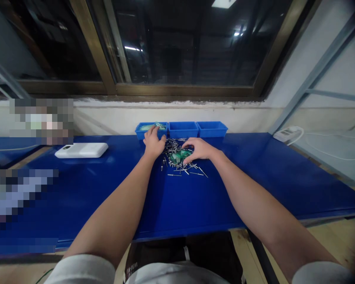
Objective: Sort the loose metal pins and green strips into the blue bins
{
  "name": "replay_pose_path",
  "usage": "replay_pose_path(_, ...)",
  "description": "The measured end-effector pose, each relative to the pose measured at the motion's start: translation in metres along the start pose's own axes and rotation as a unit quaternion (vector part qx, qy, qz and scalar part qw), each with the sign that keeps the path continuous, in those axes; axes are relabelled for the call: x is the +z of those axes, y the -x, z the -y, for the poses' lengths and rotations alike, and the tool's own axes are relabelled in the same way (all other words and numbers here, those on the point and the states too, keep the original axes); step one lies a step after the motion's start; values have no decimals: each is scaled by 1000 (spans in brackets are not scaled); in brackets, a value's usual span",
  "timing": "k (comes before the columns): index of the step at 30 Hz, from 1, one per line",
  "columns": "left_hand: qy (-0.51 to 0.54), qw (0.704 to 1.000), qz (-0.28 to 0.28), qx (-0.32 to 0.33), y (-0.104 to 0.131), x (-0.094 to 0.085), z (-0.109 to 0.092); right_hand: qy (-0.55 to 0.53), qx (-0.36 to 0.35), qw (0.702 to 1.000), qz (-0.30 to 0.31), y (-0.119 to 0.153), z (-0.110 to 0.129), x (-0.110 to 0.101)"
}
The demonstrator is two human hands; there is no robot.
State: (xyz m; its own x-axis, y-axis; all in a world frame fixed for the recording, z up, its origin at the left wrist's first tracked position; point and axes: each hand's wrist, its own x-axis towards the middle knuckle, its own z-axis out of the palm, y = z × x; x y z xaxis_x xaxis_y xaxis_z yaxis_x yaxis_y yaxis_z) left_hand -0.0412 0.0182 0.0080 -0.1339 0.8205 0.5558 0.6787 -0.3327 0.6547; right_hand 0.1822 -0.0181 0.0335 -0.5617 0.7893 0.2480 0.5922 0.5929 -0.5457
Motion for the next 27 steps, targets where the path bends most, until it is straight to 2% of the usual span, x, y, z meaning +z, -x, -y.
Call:
replay_pose_path(4,-22,991,38,127,9,2,-17,18,-18,999,19,-1,2,3)
replay_pose_path(7,-10,971,127,202,14,4,-25,13,-20,1000,9,-2,-2,5)
replay_pose_path(9,3,960,181,215,17,4,-29,-10,-14,1000,-5,-2,-4,7)
replay_pose_path(13,25,954,220,201,20,2,-33,-62,13,995,-74,-2,-9,10)
replay_pose_path(17,76,965,200,151,19,3,-32,-105,38,980,-165,-4,-16,10)
replay_pose_path(20,123,970,186,96,17,7,-28,-185,72,957,-212,-7,-24,12)
replay_pose_path(24,184,962,198,41,14,13,-25,-334,123,906,-228,-13,-31,18)
replay_pose_path(27,227,951,212,14,14,15,-25,-399,137,879,-221,-15,-28,20)
